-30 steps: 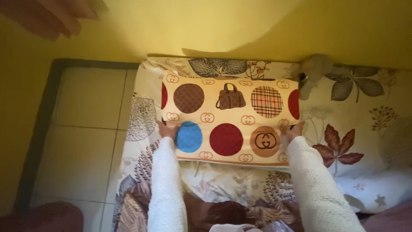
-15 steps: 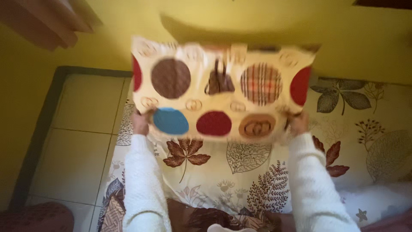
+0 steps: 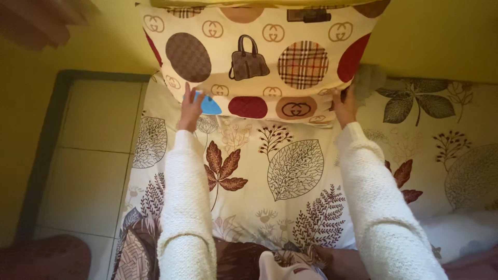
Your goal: The person lies on a bed and repeatedly picks up, fluffs, and repositions several decorative pillows. They handle a patterned pillow with circles and a handbag motif, a white pillow with gray polka dots, and a pink pillow with leaf patterns, placing them in different positions on the bed.
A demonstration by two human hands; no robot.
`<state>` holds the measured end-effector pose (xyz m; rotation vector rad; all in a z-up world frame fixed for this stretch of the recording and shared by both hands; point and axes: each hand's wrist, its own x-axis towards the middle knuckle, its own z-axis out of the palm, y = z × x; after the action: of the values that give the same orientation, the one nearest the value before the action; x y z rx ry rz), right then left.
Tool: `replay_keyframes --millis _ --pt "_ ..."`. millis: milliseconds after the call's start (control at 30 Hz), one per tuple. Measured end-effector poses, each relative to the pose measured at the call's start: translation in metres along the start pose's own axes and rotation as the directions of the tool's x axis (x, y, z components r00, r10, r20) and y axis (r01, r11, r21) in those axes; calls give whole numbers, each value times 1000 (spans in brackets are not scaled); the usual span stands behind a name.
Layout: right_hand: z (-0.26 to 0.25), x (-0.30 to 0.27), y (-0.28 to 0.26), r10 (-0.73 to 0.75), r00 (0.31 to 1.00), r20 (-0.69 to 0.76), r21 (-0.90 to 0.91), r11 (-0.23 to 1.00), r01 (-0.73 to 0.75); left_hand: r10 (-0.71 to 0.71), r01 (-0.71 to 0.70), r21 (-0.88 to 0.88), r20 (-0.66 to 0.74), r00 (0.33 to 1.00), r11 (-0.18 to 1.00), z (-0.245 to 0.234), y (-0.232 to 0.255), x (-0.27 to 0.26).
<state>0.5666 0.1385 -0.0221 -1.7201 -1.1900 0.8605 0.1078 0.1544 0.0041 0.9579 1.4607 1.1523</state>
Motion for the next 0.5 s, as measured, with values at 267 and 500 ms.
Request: replay_keyframes --millis 267,500 --pt "94 -5 -78 -651 758 39 -351 701 621 381 -488 837 379 843 246 122 -3 25" --pt "24 65 -168 -742 625 242 -631 369 682 666 -254 953 298 684 -165 100 9 76"
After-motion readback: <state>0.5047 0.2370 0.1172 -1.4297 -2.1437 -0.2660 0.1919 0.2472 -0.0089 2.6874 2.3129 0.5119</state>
